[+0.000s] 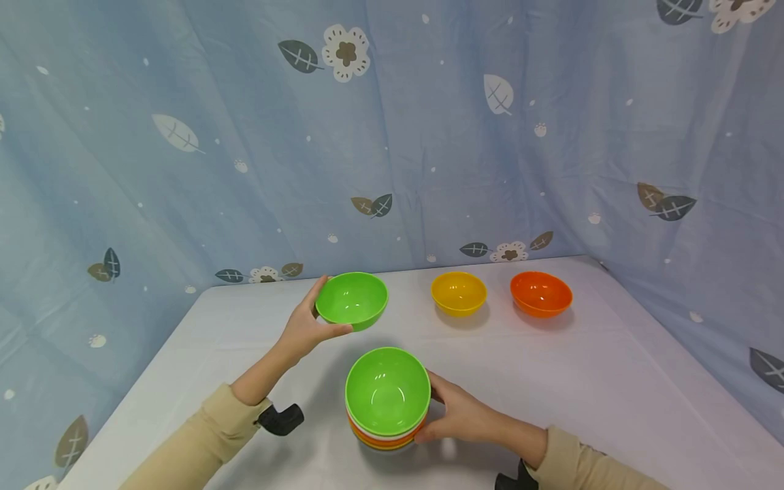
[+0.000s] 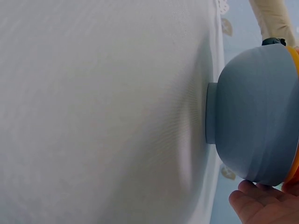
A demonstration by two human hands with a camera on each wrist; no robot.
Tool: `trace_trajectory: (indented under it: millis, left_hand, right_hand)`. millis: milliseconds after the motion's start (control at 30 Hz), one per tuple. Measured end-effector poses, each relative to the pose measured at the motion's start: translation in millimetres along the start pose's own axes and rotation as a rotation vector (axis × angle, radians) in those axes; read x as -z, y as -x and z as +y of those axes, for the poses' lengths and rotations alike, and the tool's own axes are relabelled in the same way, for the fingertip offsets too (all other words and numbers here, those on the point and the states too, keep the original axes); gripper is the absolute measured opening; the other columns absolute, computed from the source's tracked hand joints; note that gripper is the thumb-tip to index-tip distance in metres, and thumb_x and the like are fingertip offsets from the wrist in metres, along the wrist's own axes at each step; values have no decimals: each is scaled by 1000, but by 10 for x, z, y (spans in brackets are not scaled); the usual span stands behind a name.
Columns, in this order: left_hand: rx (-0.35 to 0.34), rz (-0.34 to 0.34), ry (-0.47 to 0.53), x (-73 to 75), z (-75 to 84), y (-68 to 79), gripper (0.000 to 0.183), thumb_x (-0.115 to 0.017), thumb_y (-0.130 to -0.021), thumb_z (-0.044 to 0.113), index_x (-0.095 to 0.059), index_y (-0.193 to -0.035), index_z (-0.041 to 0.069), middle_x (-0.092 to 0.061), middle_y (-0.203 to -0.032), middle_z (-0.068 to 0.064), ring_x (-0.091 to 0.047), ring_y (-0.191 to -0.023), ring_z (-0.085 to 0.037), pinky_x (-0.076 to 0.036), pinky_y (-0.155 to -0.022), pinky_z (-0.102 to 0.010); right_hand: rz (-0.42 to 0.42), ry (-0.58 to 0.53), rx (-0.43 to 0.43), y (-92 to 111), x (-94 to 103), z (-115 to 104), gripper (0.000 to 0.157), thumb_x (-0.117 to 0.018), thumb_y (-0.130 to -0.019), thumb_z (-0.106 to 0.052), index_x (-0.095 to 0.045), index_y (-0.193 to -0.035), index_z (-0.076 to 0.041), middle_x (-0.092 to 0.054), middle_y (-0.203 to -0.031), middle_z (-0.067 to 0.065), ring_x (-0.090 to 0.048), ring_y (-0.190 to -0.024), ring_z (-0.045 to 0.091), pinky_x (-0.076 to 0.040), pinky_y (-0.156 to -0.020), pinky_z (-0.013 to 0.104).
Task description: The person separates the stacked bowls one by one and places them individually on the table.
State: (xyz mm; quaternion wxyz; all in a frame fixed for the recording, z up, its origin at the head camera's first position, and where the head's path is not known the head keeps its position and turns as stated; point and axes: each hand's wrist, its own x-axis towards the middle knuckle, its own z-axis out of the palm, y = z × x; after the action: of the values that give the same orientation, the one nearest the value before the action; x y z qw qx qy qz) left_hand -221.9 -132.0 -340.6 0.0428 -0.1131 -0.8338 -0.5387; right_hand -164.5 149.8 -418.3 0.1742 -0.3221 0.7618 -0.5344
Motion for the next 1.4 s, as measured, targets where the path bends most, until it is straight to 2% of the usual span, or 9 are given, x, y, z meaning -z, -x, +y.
trace_trajectory:
  millis: [333, 600, 967, 1233, 1400]
  left_hand:
    - [3, -1, -2, -43, -111, -112, 109, -82, -66, 23, -11, -147, 6, -22, -149, -12, -32, -131, -32, -36, -100, -47]
    - [55, 7, 14, -77, -193, -224, 112, -82, -66, 30, -10, -147, 7, -27, -146, -13, -33, -130, -31, -35, -101, -47]
    - [40, 11, 4, -134, -281, -302, 114, -82, -66, 34, -8, -147, 5, -21, -149, -14, -26, -134, -33, -30, -104, -49]
    - [40, 16, 3, -206, -332, -353, 118, -83, -63, 39, -8, -147, 4, -21, -148, -17, -26, -133, -34, -30, -104, -49]
    - [61, 23, 5, -248, -421, -405, 117, -83, -63, 38, -8, -147, 5, -20, -149, -16, -26, -133, -34, -29, -104, -49]
  right_hand:
    - [-2, -14, 7, -12, 5, 13, 93, -78, -71, -17, -22, -144, -4, -31, -146, 15, -34, -121, -10, -35, -99, 22]
    - [-5, -16, -10, -17, 11, 19, 93, -78, -71, -18, -22, -144, -4, -31, -146, 15, -35, -119, -11, -34, -99, 20]
    - [-4, -18, -7, -14, 3, 31, 92, -78, -72, -19, -22, -144, -4, -31, -146, 15, -36, -120, -10, -35, -98, 21]
    - [-2, -14, 3, -5, -4, 53, 91, -77, -72, -17, -23, -144, -4, -32, -146, 14, -36, -121, -9, -36, -99, 22]
    - [-1, -21, 10, -3, -11, 48, 92, -78, -72, -17, -23, -144, -3, -32, -145, 15, -35, -120, -9, -35, -98, 21]
